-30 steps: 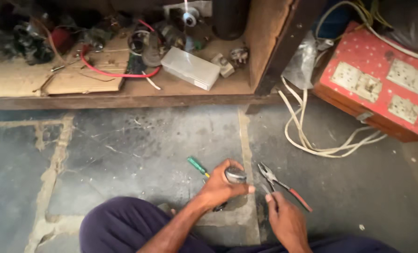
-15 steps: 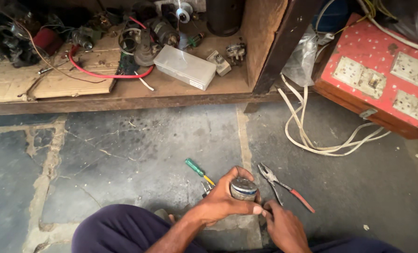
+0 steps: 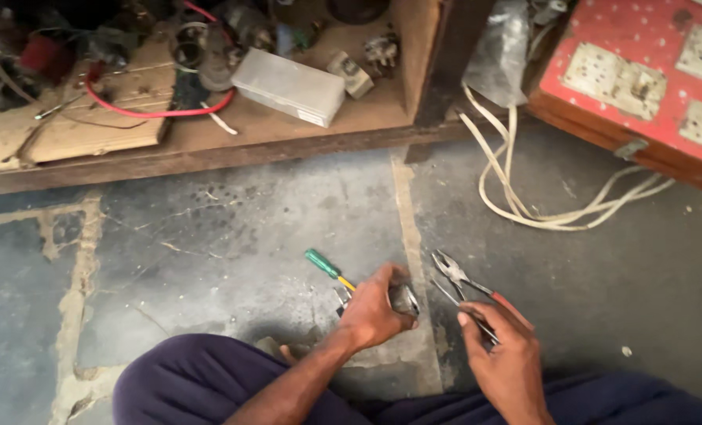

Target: The person sits on the floor and uses pliers and a screwdriver to repeatedly tap and adjust a small cylindrical electrical component. The person also handles a screw and a small metal rod, tapping them against the component and the floor.

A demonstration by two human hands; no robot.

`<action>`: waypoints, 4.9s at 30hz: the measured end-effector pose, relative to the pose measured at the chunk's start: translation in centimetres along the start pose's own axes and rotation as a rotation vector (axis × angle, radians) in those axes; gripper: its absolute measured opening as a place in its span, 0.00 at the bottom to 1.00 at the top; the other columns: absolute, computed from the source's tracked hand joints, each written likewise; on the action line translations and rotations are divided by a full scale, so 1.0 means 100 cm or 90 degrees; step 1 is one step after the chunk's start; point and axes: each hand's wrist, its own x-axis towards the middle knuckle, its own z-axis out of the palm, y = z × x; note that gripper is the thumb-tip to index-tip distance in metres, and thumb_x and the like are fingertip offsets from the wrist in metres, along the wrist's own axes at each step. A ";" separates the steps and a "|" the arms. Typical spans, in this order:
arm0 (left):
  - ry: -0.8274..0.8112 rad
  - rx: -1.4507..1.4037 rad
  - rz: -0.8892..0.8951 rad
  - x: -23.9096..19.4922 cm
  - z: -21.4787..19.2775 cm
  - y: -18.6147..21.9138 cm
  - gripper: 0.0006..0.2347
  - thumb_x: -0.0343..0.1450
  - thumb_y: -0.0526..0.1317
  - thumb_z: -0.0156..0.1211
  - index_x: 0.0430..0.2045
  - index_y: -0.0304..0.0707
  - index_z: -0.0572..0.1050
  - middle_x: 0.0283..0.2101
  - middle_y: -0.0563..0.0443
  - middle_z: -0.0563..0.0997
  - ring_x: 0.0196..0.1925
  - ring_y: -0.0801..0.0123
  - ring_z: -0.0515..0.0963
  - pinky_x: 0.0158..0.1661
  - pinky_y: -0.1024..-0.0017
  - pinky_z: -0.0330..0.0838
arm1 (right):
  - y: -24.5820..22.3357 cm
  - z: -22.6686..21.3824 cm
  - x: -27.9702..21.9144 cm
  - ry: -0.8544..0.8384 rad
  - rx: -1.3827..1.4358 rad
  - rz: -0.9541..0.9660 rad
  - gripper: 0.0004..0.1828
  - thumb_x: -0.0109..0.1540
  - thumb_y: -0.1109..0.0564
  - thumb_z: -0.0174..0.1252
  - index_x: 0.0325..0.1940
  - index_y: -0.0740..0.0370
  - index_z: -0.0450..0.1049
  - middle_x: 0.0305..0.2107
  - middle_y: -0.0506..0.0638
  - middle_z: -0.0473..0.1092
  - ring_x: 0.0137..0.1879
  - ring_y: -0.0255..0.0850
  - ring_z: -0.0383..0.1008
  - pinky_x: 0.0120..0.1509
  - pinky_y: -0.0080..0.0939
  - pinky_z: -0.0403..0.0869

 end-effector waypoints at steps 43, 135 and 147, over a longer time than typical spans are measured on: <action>-0.115 0.313 0.245 -0.016 0.015 0.009 0.19 0.72 0.39 0.58 0.58 0.37 0.67 0.50 0.37 0.78 0.54 0.42 0.77 0.50 0.53 0.73 | -0.024 -0.003 -0.019 -0.215 -0.079 -0.092 0.08 0.61 0.59 0.60 0.44 0.59 0.72 0.35 0.56 0.77 0.38 0.55 0.79 0.39 0.50 0.76; -0.067 0.395 0.351 -0.016 0.022 -0.005 0.15 0.70 0.33 0.51 0.50 0.47 0.73 0.41 0.45 0.78 0.37 0.46 0.82 0.33 0.52 0.75 | -0.026 -0.039 -0.069 0.102 -0.022 -0.040 0.36 0.51 0.65 0.67 0.65 0.62 0.72 0.32 0.52 0.72 0.33 0.39 0.75 0.38 0.37 0.73; 0.074 0.269 0.365 -0.011 0.048 -0.012 0.07 0.76 0.40 0.51 0.43 0.36 0.71 0.40 0.39 0.75 0.45 0.44 0.76 0.46 0.53 0.69 | -0.026 -0.041 -0.062 0.108 0.089 0.119 0.36 0.53 0.67 0.66 0.67 0.64 0.71 0.36 0.50 0.74 0.29 0.28 0.71 0.32 0.30 0.70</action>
